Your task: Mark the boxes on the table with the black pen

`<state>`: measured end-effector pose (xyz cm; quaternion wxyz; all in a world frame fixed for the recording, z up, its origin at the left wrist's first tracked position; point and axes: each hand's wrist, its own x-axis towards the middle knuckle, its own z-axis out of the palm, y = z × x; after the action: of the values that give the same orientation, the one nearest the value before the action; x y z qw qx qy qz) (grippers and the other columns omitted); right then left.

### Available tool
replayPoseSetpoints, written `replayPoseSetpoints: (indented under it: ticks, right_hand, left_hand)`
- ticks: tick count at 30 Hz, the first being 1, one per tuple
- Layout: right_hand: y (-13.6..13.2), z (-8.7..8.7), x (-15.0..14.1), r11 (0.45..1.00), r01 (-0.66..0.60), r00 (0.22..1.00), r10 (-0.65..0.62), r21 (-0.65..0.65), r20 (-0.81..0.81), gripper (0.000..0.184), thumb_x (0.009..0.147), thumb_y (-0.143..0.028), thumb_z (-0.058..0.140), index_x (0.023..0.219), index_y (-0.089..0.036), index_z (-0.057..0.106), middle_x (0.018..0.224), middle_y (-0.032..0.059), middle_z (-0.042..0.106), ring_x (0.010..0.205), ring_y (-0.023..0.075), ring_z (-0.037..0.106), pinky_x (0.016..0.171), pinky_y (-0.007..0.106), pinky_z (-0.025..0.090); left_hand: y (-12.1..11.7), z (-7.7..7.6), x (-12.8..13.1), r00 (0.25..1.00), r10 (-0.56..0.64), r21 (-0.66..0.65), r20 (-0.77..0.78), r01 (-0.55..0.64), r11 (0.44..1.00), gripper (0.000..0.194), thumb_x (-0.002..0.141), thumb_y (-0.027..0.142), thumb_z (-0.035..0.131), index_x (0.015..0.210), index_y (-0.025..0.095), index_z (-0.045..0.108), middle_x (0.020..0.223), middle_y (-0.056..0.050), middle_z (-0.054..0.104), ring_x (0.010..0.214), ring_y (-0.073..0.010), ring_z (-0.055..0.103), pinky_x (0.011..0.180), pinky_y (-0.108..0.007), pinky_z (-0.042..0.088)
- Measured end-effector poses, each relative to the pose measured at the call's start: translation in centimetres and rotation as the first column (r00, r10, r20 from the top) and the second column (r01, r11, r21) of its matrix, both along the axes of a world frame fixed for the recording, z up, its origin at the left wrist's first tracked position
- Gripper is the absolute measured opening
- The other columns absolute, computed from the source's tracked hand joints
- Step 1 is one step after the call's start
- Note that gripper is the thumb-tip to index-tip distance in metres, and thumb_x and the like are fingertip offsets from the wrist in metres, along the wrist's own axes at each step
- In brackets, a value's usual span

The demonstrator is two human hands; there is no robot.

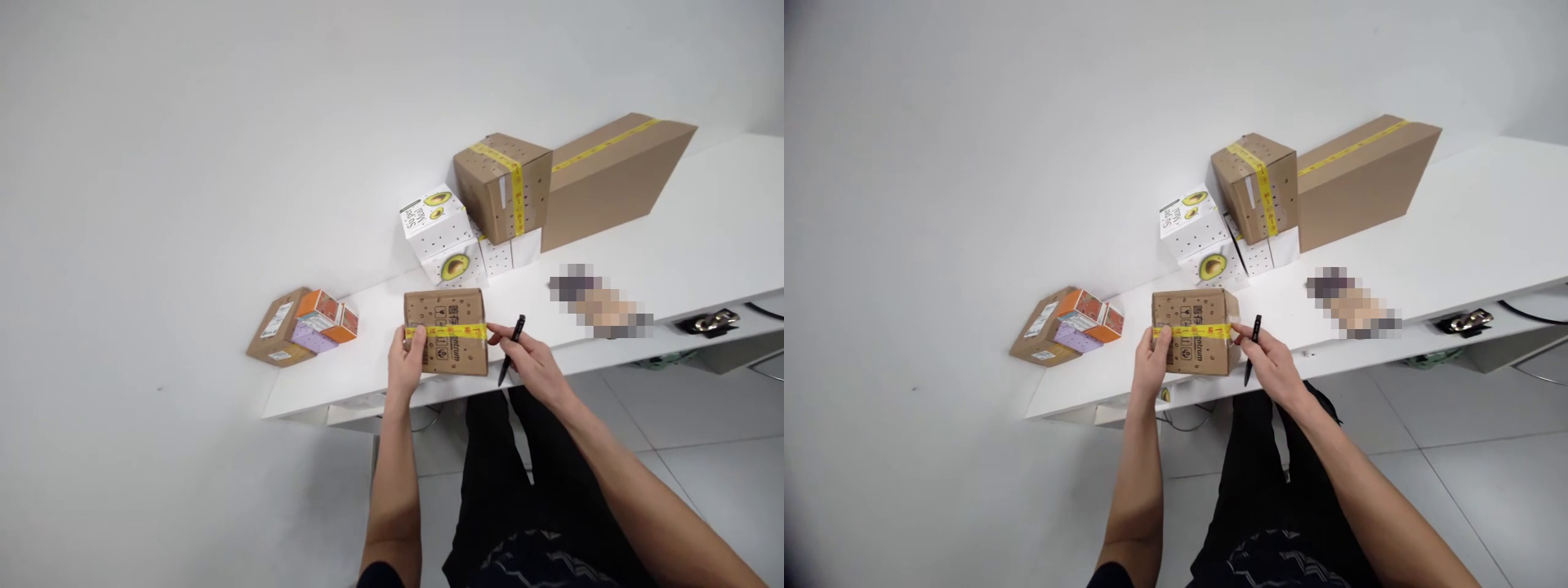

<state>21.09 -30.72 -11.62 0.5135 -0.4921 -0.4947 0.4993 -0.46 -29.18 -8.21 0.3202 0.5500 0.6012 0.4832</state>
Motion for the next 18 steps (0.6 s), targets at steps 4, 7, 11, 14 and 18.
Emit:
replayPoseSetpoints:
  ticks: [4, 7, 11, 14, 18]
  right_hand:
    - [0.6, 1.0, 2.3, 0.999, 0.010, 0.994, -0.015, 0.049, 0.113, 0.043, 0.085, -0.040, 0.049, 0.116, -0.019, 0.068, 0.098, 0.0066, 0.069, 0.090, 0.0214, 0.061, 0.081, 0.034, 0.046]
    - [0.8, 1.5, 2.9, 0.999, 0.005, 0.984, -0.013, 0.043, 0.178, 0.043, 0.086, -0.039, 0.047, 0.118, -0.018, 0.067, 0.089, 0.0063, 0.068, 0.076, 0.0192, 0.061, 0.073, 0.033, 0.047]
    - [0.7, 1.9, 2.6, 0.998, 0.051, 0.974, -0.056, 0.028, 0.221, 0.044, 0.086, -0.039, 0.045, 0.117, -0.016, 0.067, 0.080, 0.0059, 0.066, 0.067, 0.0182, 0.057, 0.066, 0.033, 0.046]
    - [0.6, 1.9, 2.3, 0.995, 0.070, 0.976, -0.083, 0.068, 0.203, 0.046, 0.086, -0.045, 0.048, 0.116, -0.016, 0.067, 0.087, 0.0070, 0.066, 0.077, 0.0202, 0.059, 0.070, 0.033, 0.046]
    - [0.7, 1.5, 1.8, 0.981, 0.097, 0.961, -0.136, 0.166, 0.240, 0.045, 0.085, -0.053, 0.054, 0.110, -0.018, 0.068, 0.087, 0.0056, 0.062, 0.074, 0.0181, 0.056, 0.065, 0.031, 0.046]
  left_hand:
    - [-0.2, -0.9, 2.3, 0.999, 0.022, -0.052, 0.031, -0.020, 0.998, 0.040, 0.087, 0.056, 0.052, 0.099, 0.018, 0.058, 0.108, -0.009, 0.067, 0.101, -0.0212, 0.064, 0.086, -0.035, 0.052]
    - [-0.5, -0.9, 3.4, 0.999, 0.035, -0.069, 0.004, -0.035, 0.997, 0.041, 0.088, 0.056, 0.050, 0.103, 0.018, 0.056, 0.112, -0.010, 0.066, 0.103, -0.0214, 0.063, 0.087, -0.035, 0.051]
    - [-1.0, -0.8, 3.9, 0.993, 0.095, -0.056, -0.075, -0.099, 0.993, 0.043, 0.088, 0.058, 0.049, 0.103, 0.018, 0.056, 0.110, -0.011, 0.065, 0.104, -0.0230, 0.062, 0.089, -0.037, 0.050]
    - [-1.2, -1.1, 4.1, 0.990, 0.115, -0.027, -0.087, -0.117, 0.993, 0.043, 0.088, 0.058, 0.050, 0.103, 0.018, 0.056, 0.109, -0.011, 0.066, 0.103, -0.0229, 0.062, 0.089, -0.038, 0.050]
    - [-1.5, -1.5, 4.5, 0.992, 0.111, 0.022, -0.060, -0.110, 0.994, 0.042, 0.088, 0.056, 0.051, 0.106, 0.018, 0.055, 0.110, -0.011, 0.066, 0.101, -0.0216, 0.063, 0.084, -0.035, 0.052]
